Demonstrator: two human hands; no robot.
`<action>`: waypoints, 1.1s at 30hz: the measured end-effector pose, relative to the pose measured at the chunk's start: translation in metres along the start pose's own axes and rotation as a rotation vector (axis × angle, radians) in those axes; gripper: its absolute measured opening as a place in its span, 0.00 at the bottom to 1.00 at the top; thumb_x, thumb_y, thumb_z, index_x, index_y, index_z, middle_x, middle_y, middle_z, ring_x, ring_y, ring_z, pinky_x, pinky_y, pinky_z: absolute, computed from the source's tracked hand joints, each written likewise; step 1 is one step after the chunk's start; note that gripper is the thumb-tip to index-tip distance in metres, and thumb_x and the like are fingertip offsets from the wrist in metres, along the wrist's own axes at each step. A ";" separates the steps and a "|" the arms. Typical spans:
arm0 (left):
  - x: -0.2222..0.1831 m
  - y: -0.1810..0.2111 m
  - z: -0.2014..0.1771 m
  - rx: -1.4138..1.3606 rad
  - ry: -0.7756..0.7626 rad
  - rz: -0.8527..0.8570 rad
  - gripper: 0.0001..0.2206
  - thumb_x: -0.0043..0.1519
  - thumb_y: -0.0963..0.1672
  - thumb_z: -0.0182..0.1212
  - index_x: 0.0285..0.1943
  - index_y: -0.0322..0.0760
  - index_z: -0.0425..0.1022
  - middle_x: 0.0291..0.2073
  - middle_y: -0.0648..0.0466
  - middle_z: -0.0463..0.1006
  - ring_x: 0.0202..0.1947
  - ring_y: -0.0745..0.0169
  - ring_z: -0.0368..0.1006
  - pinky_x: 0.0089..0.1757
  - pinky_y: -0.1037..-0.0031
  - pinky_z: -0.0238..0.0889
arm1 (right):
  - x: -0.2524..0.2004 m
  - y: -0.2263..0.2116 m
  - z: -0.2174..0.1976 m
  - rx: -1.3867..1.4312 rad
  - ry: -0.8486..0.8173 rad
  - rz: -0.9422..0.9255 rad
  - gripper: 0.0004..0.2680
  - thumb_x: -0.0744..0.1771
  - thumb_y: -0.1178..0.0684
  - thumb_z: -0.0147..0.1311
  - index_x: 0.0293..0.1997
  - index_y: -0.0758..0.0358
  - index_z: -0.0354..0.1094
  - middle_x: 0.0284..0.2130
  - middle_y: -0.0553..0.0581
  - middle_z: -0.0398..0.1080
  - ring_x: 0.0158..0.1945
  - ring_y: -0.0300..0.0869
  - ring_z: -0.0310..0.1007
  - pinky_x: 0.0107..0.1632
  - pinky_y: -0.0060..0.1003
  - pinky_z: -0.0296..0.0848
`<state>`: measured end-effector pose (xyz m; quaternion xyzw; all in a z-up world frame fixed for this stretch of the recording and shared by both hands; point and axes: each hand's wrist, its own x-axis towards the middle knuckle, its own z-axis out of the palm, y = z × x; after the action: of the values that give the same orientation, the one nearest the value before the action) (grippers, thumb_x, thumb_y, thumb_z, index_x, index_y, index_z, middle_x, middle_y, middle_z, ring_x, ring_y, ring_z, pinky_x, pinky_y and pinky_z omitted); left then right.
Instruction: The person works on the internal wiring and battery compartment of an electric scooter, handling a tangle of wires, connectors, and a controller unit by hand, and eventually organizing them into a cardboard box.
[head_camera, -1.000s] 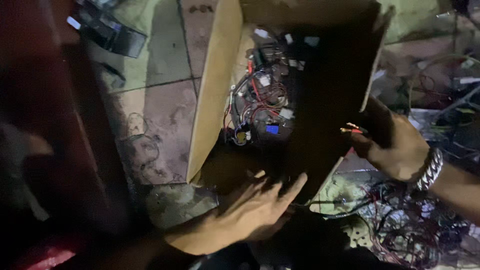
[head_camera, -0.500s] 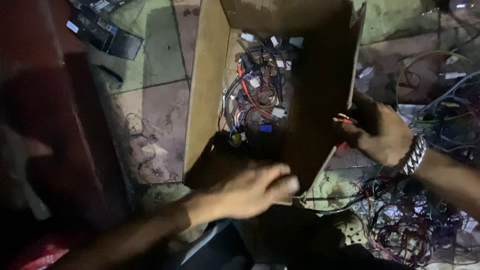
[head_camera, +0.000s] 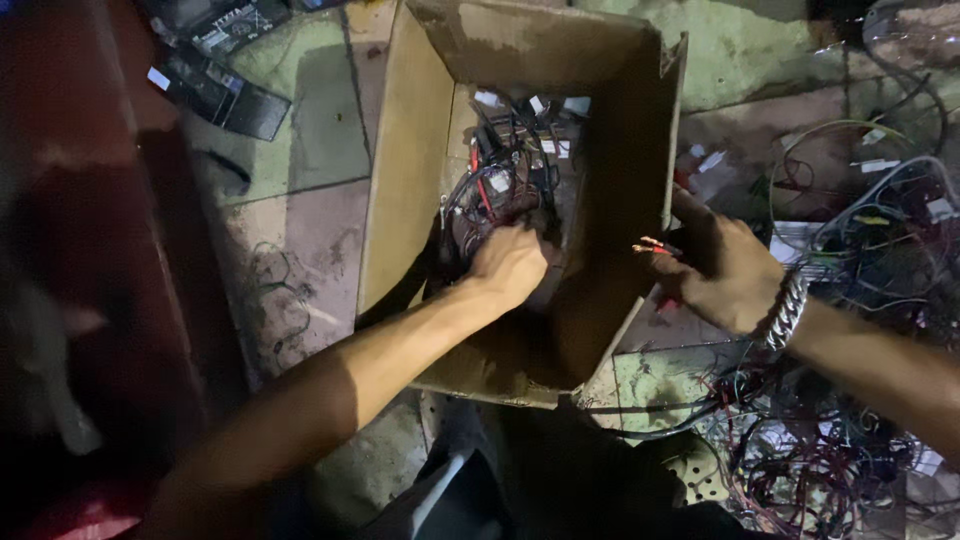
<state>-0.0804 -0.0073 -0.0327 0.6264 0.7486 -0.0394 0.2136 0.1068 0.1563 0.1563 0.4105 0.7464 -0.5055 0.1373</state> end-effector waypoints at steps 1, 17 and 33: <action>-0.009 0.000 -0.025 -0.150 -0.035 -0.135 0.14 0.67 0.40 0.53 0.59 0.26 0.74 0.47 0.38 0.80 0.43 0.42 0.78 0.43 0.59 0.72 | 0.000 0.000 0.001 0.045 -0.008 -0.007 0.25 0.66 0.56 0.54 0.73 0.53 0.50 0.38 0.62 0.79 0.29 0.42 0.80 0.33 0.38 0.81; -0.064 -0.032 -0.124 -1.541 0.096 -0.148 0.16 0.67 0.42 0.59 0.64 0.36 0.72 0.55 0.52 0.79 0.56 0.63 0.74 0.53 0.68 0.69 | -0.006 -0.029 -0.002 -0.005 0.018 -0.027 0.27 0.65 0.53 0.57 0.75 0.54 0.53 0.29 0.60 0.79 0.21 0.43 0.78 0.29 0.40 0.77; 0.023 -0.003 -0.124 -0.377 -0.096 -0.362 0.31 0.64 0.44 0.58 0.78 0.40 0.54 0.38 0.50 0.78 0.22 0.62 0.67 0.25 0.69 0.65 | -0.004 -0.025 0.000 -0.064 -0.005 -0.013 0.26 0.66 0.51 0.57 0.75 0.50 0.53 0.30 0.59 0.80 0.23 0.43 0.81 0.31 0.40 0.79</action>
<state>-0.1193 0.0534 0.0705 0.4288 0.8316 0.0337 0.3513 0.0901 0.1502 0.1750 0.3998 0.7646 -0.4832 0.1489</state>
